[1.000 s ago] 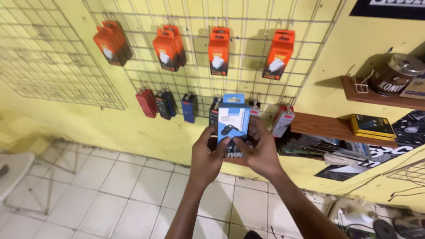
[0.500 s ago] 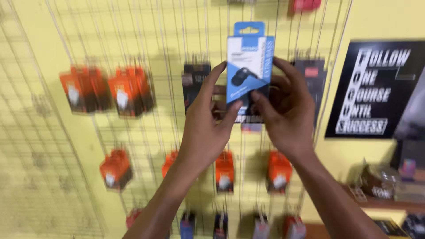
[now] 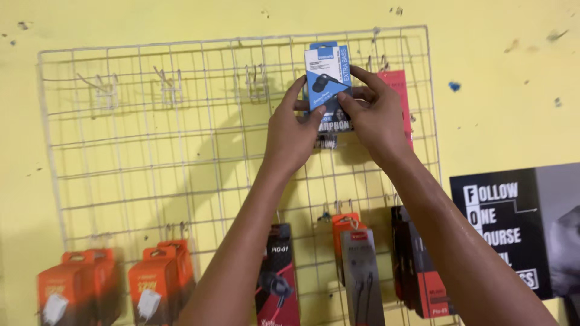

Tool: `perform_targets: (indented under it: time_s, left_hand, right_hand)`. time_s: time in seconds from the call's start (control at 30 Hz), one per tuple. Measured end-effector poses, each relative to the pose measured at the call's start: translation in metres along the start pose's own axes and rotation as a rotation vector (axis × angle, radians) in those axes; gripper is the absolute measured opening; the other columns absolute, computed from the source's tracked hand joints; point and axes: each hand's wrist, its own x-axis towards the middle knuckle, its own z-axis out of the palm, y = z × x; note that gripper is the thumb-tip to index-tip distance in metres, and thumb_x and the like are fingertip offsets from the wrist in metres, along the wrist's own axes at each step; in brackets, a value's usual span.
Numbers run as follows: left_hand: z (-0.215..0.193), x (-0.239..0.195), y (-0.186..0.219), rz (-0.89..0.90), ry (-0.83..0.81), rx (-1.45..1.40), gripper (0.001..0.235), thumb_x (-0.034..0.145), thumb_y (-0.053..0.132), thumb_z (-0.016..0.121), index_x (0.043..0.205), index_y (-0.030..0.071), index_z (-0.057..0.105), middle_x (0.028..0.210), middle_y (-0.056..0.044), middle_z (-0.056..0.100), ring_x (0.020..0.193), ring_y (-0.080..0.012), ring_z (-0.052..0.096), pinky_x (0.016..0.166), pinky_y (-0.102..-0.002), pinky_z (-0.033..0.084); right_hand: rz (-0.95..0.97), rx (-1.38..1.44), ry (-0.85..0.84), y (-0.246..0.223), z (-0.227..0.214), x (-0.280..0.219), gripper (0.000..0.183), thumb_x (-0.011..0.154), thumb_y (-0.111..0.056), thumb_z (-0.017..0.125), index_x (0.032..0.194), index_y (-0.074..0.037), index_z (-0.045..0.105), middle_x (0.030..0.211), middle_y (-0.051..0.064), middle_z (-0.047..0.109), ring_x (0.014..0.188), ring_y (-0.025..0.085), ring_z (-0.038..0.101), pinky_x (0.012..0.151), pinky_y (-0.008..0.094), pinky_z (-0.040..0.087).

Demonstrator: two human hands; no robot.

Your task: The person organizes various packaged electronic accessories, including chargers and cables, on a wall-mounted grid display. They repeatedly pick up items from a lower shelf, hang them on hooks, and adjust their positions to align with other products.

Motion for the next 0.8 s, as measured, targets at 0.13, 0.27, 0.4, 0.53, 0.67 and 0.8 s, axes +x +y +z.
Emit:
perform_targets:
  time_s: [0.13,0.27,0.4,0.53,0.67,0.8]
  left_hand:
    - [0.014,0.019,-0.017,0.005,0.007,-0.025,0.063,0.092,0.017,0.07,0.151,0.014,0.047,0.106,-0.012,0.077,0.091,-0.0215,0.077,0.08,-0.037,0.059]
    - [0.021,0.025,-0.027,0.021,0.021,-0.056,0.06,0.093,0.016,0.069,0.149,0.012,0.049,0.11,-0.013,0.077,0.093,-0.0224,0.078,0.082,-0.036,0.06]
    - [0.019,0.021,-0.035,0.05,0.049,-0.011,0.06,0.093,0.014,0.07,0.149,0.011,0.049,0.107,-0.014,0.076,0.095,-0.0241,0.076,0.082,-0.038,0.059]
    - [0.016,0.01,-0.046,0.051,0.031,0.019,0.064,0.092,0.011,0.069,0.151,0.011,0.045,0.104,-0.015,0.074,0.092,-0.0252,0.076,0.081,-0.039,0.058]
    - [0.018,0.003,-0.056,0.165,0.038,0.065,0.069,0.091,0.007,0.07,0.154,0.008,0.04,0.116,-0.018,0.068,0.1,-0.0285,0.072,0.081,-0.041,0.058]
    - [0.017,0.001,-0.053,0.055,0.007,0.14,0.072,0.091,0.01,0.069,0.156,0.012,0.038,0.107,-0.019,0.065,0.095,-0.0308,0.071,0.082,-0.044,0.056]
  right_hand:
    - [0.025,-0.071,0.046,0.004,-0.001,0.017,0.049,0.096,-0.007,0.068,0.144,-0.007,0.059,0.101,0.008,0.076,0.086,0.01,0.07,0.07,0.025,0.056]
    - [0.095,-0.071,0.051,0.013,-0.001,0.023,0.049,0.096,-0.009,0.067,0.144,-0.008,0.059,0.099,0.007,0.075,0.082,0.009,0.068,0.068,0.026,0.056]
    - [0.059,-0.08,0.02,0.023,0.005,0.021,0.052,0.097,-0.009,0.066,0.148,-0.008,0.054,0.101,0.008,0.073,0.083,0.01,0.069,0.069,0.026,0.057]
    - [0.073,-0.114,-0.014,0.032,0.009,0.014,0.056,0.094,-0.009,0.067,0.149,-0.01,0.053,0.099,0.007,0.07,0.084,0.01,0.071,0.066,0.026,0.056]
    - [0.122,-0.11,-0.003,0.044,0.012,0.004,0.056,0.096,-0.009,0.067,0.15,-0.012,0.053,0.096,0.005,0.067,0.08,0.009,0.066,0.064,0.027,0.055]
    - [0.104,-0.226,0.026,0.047,0.014,0.004,0.057,0.095,-0.011,0.07,0.15,-0.016,0.055,0.09,0.006,0.067,0.075,0.008,0.062,0.063,0.028,0.053]
